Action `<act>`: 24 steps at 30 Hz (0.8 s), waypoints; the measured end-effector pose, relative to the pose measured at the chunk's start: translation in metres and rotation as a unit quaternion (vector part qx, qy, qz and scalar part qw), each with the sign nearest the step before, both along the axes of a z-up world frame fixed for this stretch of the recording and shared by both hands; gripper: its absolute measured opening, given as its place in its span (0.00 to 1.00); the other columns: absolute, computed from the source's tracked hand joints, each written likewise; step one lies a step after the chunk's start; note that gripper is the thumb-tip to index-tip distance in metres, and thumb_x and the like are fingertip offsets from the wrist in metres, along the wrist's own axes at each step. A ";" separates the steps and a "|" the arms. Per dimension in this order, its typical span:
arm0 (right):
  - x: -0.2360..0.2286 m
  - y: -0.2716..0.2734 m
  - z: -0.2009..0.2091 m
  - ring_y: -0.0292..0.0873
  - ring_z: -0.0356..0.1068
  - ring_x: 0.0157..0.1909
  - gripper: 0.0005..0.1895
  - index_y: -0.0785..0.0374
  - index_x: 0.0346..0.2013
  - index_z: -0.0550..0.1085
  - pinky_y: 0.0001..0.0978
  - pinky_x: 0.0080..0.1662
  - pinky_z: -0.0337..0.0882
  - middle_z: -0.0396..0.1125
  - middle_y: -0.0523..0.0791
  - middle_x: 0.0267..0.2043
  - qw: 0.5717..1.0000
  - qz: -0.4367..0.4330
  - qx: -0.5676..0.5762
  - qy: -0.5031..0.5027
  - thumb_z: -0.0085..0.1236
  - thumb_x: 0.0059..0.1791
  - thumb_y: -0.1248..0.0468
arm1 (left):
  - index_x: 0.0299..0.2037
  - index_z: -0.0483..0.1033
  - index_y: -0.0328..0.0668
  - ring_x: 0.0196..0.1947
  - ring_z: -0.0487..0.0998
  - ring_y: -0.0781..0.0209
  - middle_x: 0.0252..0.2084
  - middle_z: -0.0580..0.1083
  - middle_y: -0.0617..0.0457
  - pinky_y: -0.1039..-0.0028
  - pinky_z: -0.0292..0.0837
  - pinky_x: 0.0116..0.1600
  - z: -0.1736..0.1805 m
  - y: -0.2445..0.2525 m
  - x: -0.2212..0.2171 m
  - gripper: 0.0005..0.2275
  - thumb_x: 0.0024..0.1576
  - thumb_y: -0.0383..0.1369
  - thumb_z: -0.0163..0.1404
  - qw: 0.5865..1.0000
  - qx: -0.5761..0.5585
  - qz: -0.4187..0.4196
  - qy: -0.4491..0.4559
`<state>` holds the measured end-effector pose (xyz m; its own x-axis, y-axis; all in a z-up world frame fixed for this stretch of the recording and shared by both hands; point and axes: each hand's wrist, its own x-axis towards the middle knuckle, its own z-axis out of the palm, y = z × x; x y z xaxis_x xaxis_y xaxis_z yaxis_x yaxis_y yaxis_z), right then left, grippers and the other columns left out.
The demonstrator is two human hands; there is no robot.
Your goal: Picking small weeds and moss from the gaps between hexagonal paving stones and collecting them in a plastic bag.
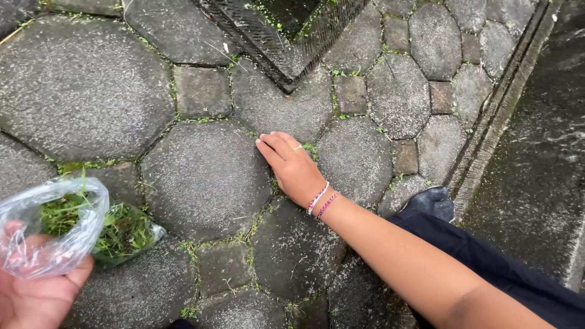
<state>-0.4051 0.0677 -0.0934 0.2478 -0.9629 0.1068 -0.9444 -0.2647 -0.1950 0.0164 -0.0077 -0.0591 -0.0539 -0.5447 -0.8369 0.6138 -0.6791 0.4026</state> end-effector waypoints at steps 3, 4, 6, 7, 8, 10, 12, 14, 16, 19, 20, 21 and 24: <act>-0.006 -0.007 0.006 0.62 0.64 0.57 0.17 0.77 0.56 0.69 0.55 0.61 0.69 0.63 0.59 0.56 0.995 0.001 -0.012 -0.101 0.45 0.52 0.80 | 0.41 0.71 0.71 0.29 0.72 0.89 0.28 0.69 0.77 0.86 0.74 0.47 0.000 0.001 -0.001 0.12 0.74 0.56 0.48 0.998 0.032 0.005 -0.045; -0.010 -0.008 0.004 0.60 0.65 0.55 0.18 0.73 0.55 0.72 0.52 0.59 0.69 0.65 0.56 0.53 0.993 -0.003 -0.012 -0.114 0.45 0.51 0.81 | 0.42 0.72 0.69 0.29 0.72 0.86 0.28 0.70 0.75 0.85 0.72 0.46 -0.007 0.002 0.003 0.11 0.73 0.54 0.49 0.999 0.022 0.017 -0.027; -0.016 -0.013 0.000 0.57 0.65 0.54 0.20 0.70 0.53 0.75 0.50 0.57 0.69 0.66 0.54 0.51 0.992 -0.008 -0.010 -0.129 0.45 0.50 0.82 | 0.42 0.72 0.67 0.29 0.71 0.83 0.27 0.70 0.73 0.83 0.70 0.44 -0.005 0.003 0.004 0.09 0.73 0.52 0.49 0.999 0.013 0.028 -0.012; -0.019 -0.016 -0.001 0.56 0.66 0.51 0.16 0.70 0.50 0.76 0.49 0.54 0.70 0.67 0.52 0.48 0.991 0.004 -0.015 -0.131 0.48 0.51 0.80 | 0.43 0.73 0.68 0.30 0.71 0.85 0.28 0.70 0.74 0.83 0.73 0.48 0.003 0.002 0.000 0.09 0.72 0.52 0.48 0.999 0.019 0.020 -0.035; -0.023 -0.019 -0.001 0.54 0.67 0.48 0.13 0.69 0.48 0.78 0.47 0.51 0.71 0.68 0.50 0.45 0.991 0.016 -0.019 -0.133 0.50 0.52 0.79 | 0.43 0.73 0.69 0.32 0.72 0.87 0.30 0.70 0.76 0.83 0.77 0.53 0.010 0.001 -0.005 0.08 0.72 0.52 0.46 0.998 0.026 0.011 -0.057; -0.027 -0.022 0.000 0.54 0.66 0.47 0.10 0.69 0.45 0.78 0.46 0.50 0.71 0.68 0.50 0.43 0.990 0.032 -0.017 -0.133 0.50 0.53 0.77 | 0.41 0.72 0.66 0.30 0.72 0.85 0.29 0.72 0.75 0.83 0.74 0.50 -0.004 0.002 0.004 0.10 0.73 0.50 0.47 0.999 0.024 0.034 -0.032; -0.029 -0.022 0.001 0.54 0.66 0.47 0.07 0.69 0.42 0.77 0.46 0.49 0.71 0.68 0.50 0.42 0.990 0.049 -0.017 -0.130 0.51 0.54 0.76 | 0.38 0.70 0.63 0.29 0.73 0.84 0.29 0.74 0.74 0.82 0.71 0.47 -0.011 0.002 0.006 0.12 0.74 0.49 0.47 0.998 0.022 0.057 -0.003; -0.027 -0.021 0.003 0.54 0.61 0.46 0.11 0.68 0.44 0.70 0.45 0.46 0.69 0.63 0.51 0.43 0.996 0.058 0.004 -0.071 0.45 0.51 0.80 | 0.39 0.70 0.62 0.27 0.71 0.84 0.28 0.71 0.74 0.83 0.67 0.47 -0.008 0.000 0.006 0.11 0.73 0.47 0.48 0.999 -0.023 0.042 0.018; -0.023 -0.020 0.004 0.54 0.60 0.44 0.13 0.69 0.44 0.70 0.45 0.44 0.68 0.62 0.51 0.42 0.997 0.055 0.004 -0.059 0.45 0.48 0.82 | 0.39 0.71 0.63 0.30 0.72 0.85 0.28 0.71 0.74 0.82 0.70 0.51 -0.012 -0.001 0.006 0.09 0.72 0.46 0.49 0.999 -0.009 0.042 -0.001; -0.020 -0.020 0.003 0.54 0.59 0.41 0.18 0.70 0.42 0.69 0.44 0.44 0.66 0.60 0.52 0.41 0.998 0.054 0.012 -0.038 0.44 0.41 0.85 | 0.38 0.71 0.63 0.33 0.75 0.84 0.30 0.72 0.73 0.81 0.73 0.54 -0.025 0.001 0.014 0.09 0.72 0.45 0.49 0.998 0.017 0.060 -0.002; -0.021 -0.018 0.003 0.54 0.59 0.41 0.21 0.69 0.41 0.68 0.43 0.45 0.65 0.59 0.52 0.40 0.998 0.054 0.022 -0.028 0.44 0.37 0.87 | 0.38 0.70 0.61 0.34 0.76 0.82 0.30 0.73 0.72 0.81 0.75 0.55 -0.032 0.002 0.017 0.11 0.74 0.46 0.48 0.997 0.030 0.076 0.017; -0.017 -0.015 0.006 0.54 0.59 0.41 0.21 0.69 0.41 0.68 0.43 0.45 0.65 0.59 0.52 0.40 0.998 0.053 0.023 -0.027 0.44 0.37 0.87 | 0.38 0.70 0.61 0.34 0.76 0.82 0.30 0.73 0.72 0.81 0.75 0.55 -0.035 0.003 0.020 0.11 0.74 0.46 0.48 0.997 0.031 0.075 0.018; -0.013 -0.008 0.015 0.48 0.55 0.41 0.09 0.62 0.35 0.64 0.38 0.46 0.60 0.57 0.47 0.39 0.988 0.000 0.078 -0.132 0.41 0.53 0.78 | 0.37 0.66 0.58 0.29 0.69 0.78 0.28 0.71 0.70 0.83 0.73 0.48 -0.045 0.004 0.023 0.15 0.77 0.46 0.45 0.995 0.029 0.085 0.046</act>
<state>-0.4185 0.0600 -0.0786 0.2320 -0.9726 0.0175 -0.8545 -0.2124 -0.4740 0.0391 -0.0034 -0.1040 -0.0428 -0.5040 -0.8627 0.7542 -0.5826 0.3029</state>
